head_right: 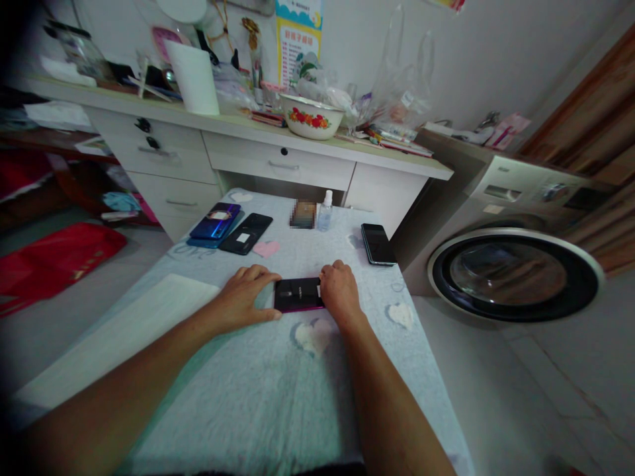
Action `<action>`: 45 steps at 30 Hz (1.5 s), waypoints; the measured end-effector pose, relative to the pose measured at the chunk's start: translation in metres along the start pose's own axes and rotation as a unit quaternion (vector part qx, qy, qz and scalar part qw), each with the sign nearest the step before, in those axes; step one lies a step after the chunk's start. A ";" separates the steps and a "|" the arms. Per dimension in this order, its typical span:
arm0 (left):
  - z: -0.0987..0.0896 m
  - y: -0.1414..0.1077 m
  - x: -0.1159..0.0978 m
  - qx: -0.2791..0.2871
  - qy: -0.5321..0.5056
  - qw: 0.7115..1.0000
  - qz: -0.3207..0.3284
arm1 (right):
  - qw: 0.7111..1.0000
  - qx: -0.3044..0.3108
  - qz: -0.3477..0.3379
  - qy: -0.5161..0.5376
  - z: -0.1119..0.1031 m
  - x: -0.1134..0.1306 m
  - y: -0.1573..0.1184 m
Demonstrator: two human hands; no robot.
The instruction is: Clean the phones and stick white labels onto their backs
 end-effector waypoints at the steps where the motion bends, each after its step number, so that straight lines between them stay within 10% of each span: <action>1: 0.000 0.000 0.000 0.001 0.000 1.000 0.000 | 1.000 -0.002 -0.001 0.000 0.000 0.000 0.000; 45: -0.001 -0.001 -0.001 -0.004 -0.010 1.000 0.006 | 0.999 0.015 0.044 0.014 -0.008 -0.019 -0.009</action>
Point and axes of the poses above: each hand's wrist, its own y-axis towards the middle knuckle, its own z-axis out of the palm, x = y × z, the point moved 9 cm from there along y, towards the middle knuckle, and after that the axes turned 11 degrees about x, right-handed, at the moved point
